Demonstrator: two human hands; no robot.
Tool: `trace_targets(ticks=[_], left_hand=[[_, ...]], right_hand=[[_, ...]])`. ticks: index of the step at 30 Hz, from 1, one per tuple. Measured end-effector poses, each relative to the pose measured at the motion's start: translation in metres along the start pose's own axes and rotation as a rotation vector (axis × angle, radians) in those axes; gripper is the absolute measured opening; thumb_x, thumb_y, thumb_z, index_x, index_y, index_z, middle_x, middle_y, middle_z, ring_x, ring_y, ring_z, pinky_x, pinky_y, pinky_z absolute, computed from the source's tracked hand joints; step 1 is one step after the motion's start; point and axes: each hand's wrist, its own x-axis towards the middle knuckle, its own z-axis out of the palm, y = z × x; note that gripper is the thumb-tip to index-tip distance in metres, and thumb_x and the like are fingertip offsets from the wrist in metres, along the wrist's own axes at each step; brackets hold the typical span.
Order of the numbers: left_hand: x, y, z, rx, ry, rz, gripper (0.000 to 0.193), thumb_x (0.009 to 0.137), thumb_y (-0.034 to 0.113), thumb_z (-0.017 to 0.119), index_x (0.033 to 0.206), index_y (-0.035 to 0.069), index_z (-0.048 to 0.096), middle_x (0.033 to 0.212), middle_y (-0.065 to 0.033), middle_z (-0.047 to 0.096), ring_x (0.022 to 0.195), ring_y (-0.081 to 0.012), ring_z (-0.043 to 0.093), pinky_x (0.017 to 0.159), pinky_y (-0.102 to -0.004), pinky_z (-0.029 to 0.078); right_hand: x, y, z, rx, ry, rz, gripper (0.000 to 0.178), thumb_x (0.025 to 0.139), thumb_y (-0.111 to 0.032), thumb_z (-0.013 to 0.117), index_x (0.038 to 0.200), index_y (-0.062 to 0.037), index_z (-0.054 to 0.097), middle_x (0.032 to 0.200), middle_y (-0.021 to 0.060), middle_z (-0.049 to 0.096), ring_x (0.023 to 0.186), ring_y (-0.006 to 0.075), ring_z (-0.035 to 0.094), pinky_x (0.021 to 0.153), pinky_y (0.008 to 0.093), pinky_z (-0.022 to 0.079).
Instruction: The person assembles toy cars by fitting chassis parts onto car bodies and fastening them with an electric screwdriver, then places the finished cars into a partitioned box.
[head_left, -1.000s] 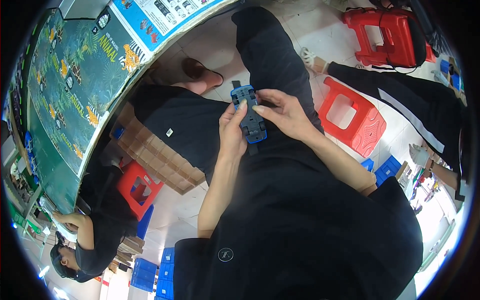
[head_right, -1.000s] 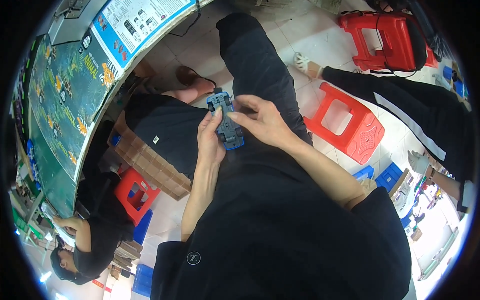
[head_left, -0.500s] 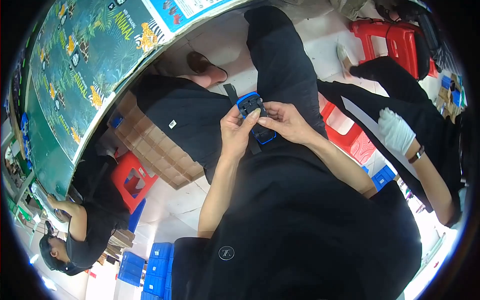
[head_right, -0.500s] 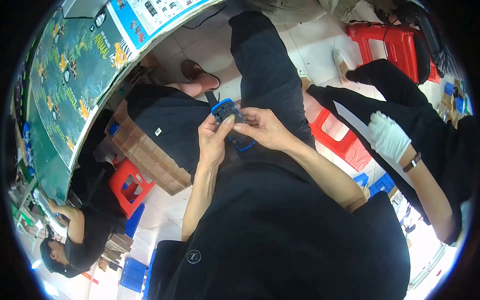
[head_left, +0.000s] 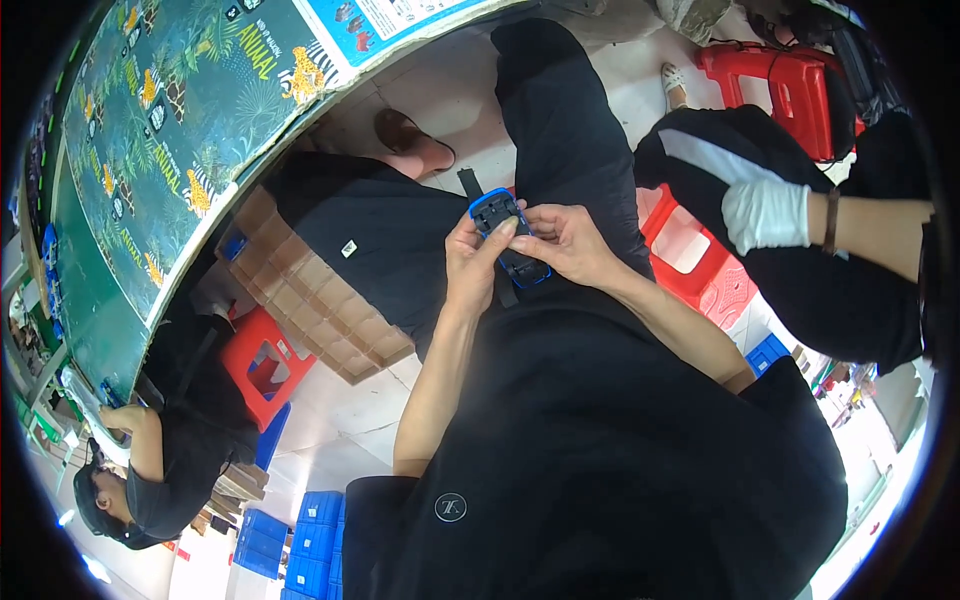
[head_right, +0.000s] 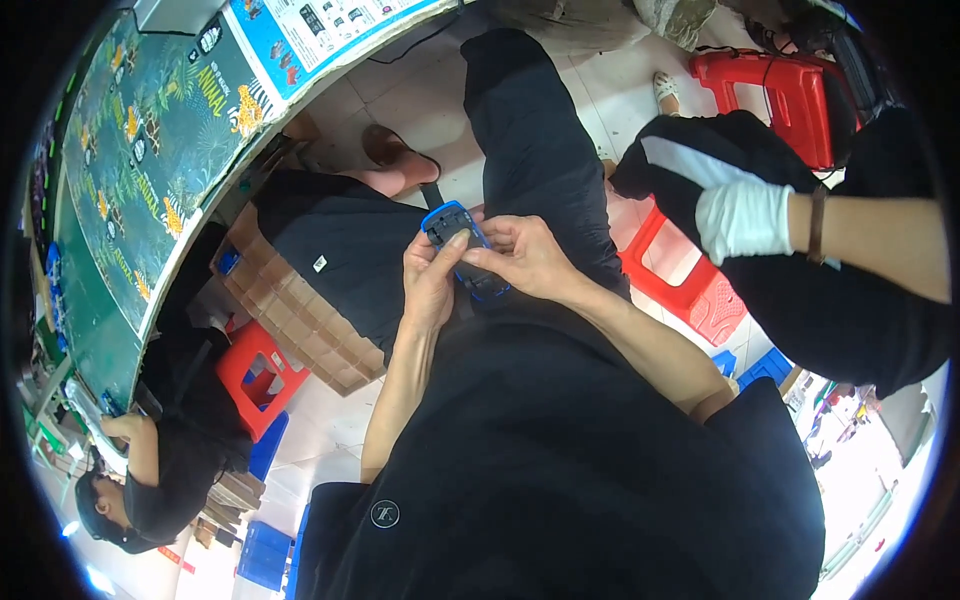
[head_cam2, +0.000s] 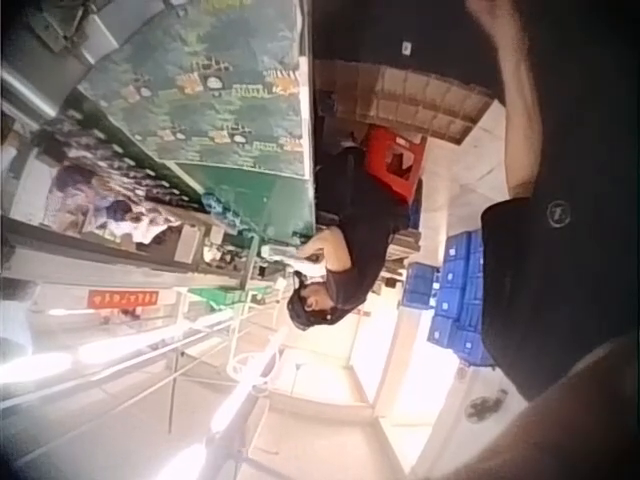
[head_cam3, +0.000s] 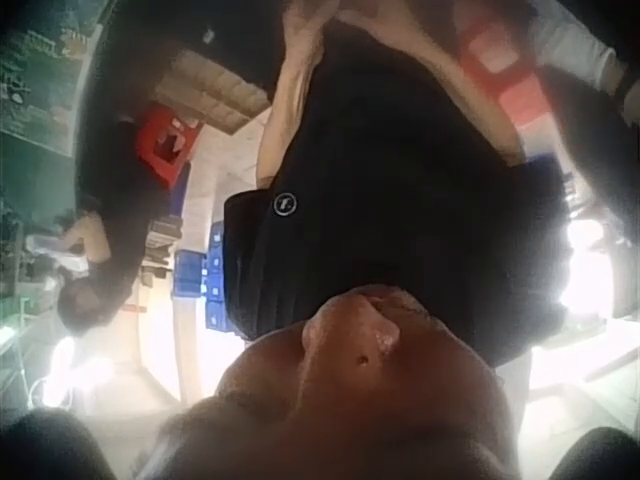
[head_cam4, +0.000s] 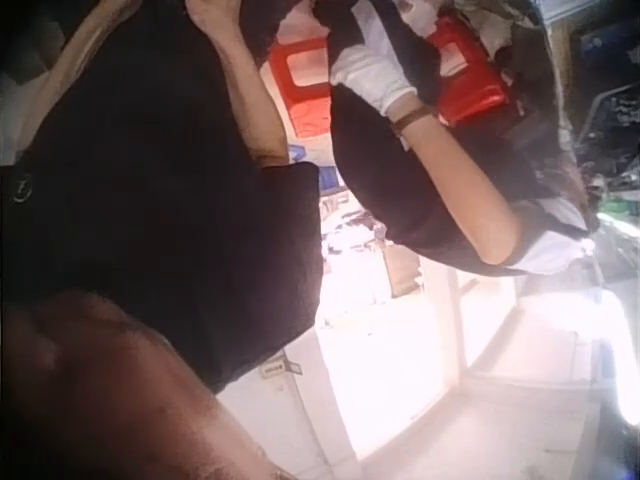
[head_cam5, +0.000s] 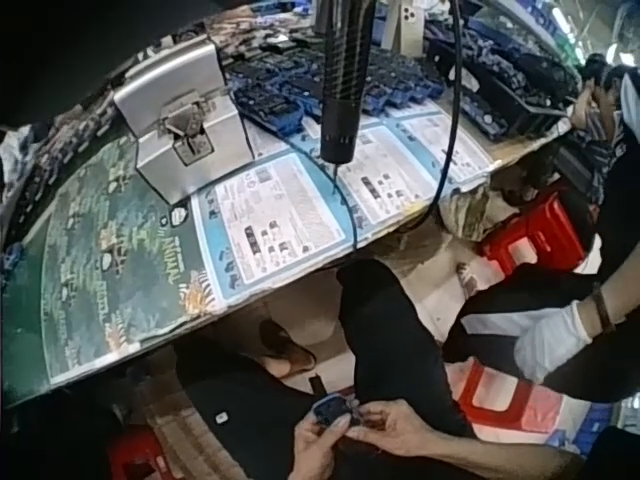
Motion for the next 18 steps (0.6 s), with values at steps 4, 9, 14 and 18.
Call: trace_targets(ticks=[4, 9, 14, 18], left_hand=[[0.002, 0.003, 0.0, 0.029, -0.029, -0.029, 0.027, 0.09, 0.005, 0.069, 0.117, 0.0, 0.066, 0.115, -0.0139, 0.071, 0.098, -0.0146, 0.067, 0.09, -0.0312, 0.054], [-0.005, 0.004, 0.002, 0.045, -0.005, -0.008, 0.029, 0.089, 0.005, 0.071, 0.118, 0.001, 0.066, 0.117, -0.0145, 0.07, 0.101, -0.0156, 0.067, 0.094, -0.0319, 0.053], [-0.01, 0.005, 0.006, 0.163, -0.057, 0.084, 0.03, 0.089, 0.008, 0.074, 0.116, 0.0, 0.066, 0.111, -0.0102, 0.071, 0.101, -0.0146, 0.066, 0.092, -0.0304, 0.052], [-0.014, 0.003, 0.004, 0.264, -0.074, 0.138, 0.028, 0.088, 0.01, 0.075, 0.113, 0.0, 0.066, 0.102, -0.0044, 0.069, 0.095, -0.012, 0.063, 0.088, -0.0281, 0.05]], right_hand=[[0.001, -0.012, -0.003, -0.002, -0.018, 0.022, 0.03, 0.09, -0.01, 0.073, 0.113, 0.0082, 0.065, 0.094, 0.0099, 0.073, 0.087, 0.0081, 0.065, 0.077, 0.0257, 0.054], [-0.007, -0.042, -0.012, -0.19, 0.158, -0.052, 0.032, 0.087, -0.009, 0.074, 0.115, 0.0036, 0.066, 0.099, 0.0092, 0.071, 0.091, 0.011, 0.067, 0.082, 0.0264, 0.055], [0.006, -0.038, 0.004, -0.234, 0.052, -0.114, 0.035, 0.089, -0.016, 0.073, 0.12, -0.0013, 0.065, 0.116, 0.0062, 0.065, 0.1, 0.0079, 0.059, 0.085, 0.0258, 0.048], [0.004, -0.029, 0.015, -0.141, 0.046, -0.168, 0.028, 0.093, -0.017, 0.068, 0.116, -0.002, 0.066, 0.106, 0.0081, 0.069, 0.085, 0.0098, 0.063, 0.075, 0.0243, 0.05]])
